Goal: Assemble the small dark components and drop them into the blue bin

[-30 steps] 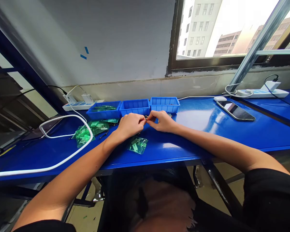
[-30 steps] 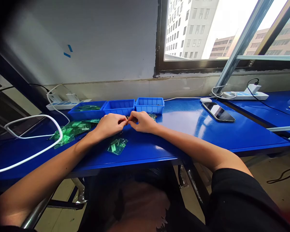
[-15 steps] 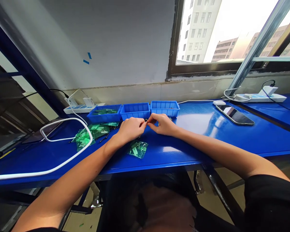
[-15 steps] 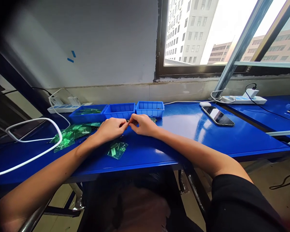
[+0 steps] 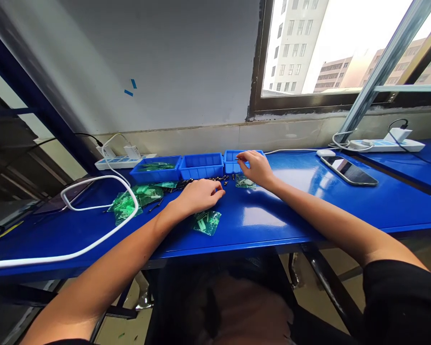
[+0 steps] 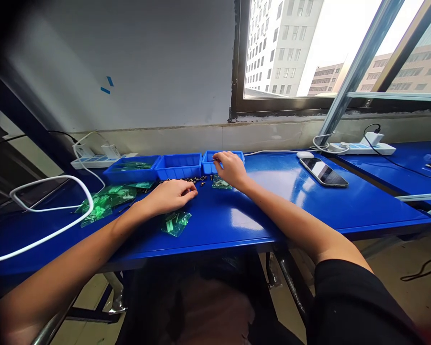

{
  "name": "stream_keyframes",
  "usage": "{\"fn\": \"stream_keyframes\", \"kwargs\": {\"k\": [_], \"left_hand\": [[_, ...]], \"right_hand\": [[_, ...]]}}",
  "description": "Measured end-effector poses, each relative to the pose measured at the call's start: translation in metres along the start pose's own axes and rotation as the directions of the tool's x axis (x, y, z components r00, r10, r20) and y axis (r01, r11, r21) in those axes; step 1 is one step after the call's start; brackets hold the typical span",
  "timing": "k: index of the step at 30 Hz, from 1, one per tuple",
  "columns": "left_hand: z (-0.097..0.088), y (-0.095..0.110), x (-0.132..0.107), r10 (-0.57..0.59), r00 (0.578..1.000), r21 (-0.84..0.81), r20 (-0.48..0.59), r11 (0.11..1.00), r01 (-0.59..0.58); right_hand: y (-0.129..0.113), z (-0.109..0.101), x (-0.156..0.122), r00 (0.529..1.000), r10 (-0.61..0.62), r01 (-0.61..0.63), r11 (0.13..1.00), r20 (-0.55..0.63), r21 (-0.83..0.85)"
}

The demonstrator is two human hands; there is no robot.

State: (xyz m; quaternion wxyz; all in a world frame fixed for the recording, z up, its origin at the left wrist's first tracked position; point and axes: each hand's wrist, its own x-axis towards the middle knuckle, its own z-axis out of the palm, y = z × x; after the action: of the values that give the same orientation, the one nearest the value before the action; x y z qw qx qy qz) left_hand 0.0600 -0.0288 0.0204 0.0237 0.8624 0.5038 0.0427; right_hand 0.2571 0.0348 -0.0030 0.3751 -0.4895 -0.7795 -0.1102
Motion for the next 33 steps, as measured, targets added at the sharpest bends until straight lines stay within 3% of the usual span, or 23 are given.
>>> {"fn": "stream_keyframes", "kwargs": {"k": [6,12,19,26,29,33], "left_hand": [[-0.002,0.000,-0.001,0.049,0.998,0.004,0.029,0.999,-0.049],[-0.004,-0.001,-0.002,0.112,0.992,-0.004,0.057,0.994,-0.112],[-0.005,-0.002,-0.003,0.159,0.983,0.004,0.089,0.987,-0.160],[-0.003,-0.004,-0.002,0.200,0.974,0.019,0.108,0.979,-0.203],[-0.002,-0.006,-0.002,0.214,0.971,0.025,0.109,0.976,-0.217],[-0.001,-0.007,-0.001,0.228,0.967,0.040,0.111,0.972,-0.233]], "right_hand": [[0.013,-0.010,0.004,0.971,0.225,-0.207,0.960,0.077,-0.190],[0.010,-0.017,0.008,0.937,0.316,-0.250,0.903,0.147,-0.349],[0.003,-0.011,0.001,0.955,0.167,-0.071,0.929,0.243,-0.362],[0.006,-0.009,0.001,0.953,0.157,-0.063,0.939,0.259,-0.337],[0.005,-0.010,-0.001,0.969,0.121,-0.053,0.952,0.214,-0.301],[-0.008,-0.009,-0.005,0.993,-0.035,0.055,0.980,0.111,-0.190]]}}
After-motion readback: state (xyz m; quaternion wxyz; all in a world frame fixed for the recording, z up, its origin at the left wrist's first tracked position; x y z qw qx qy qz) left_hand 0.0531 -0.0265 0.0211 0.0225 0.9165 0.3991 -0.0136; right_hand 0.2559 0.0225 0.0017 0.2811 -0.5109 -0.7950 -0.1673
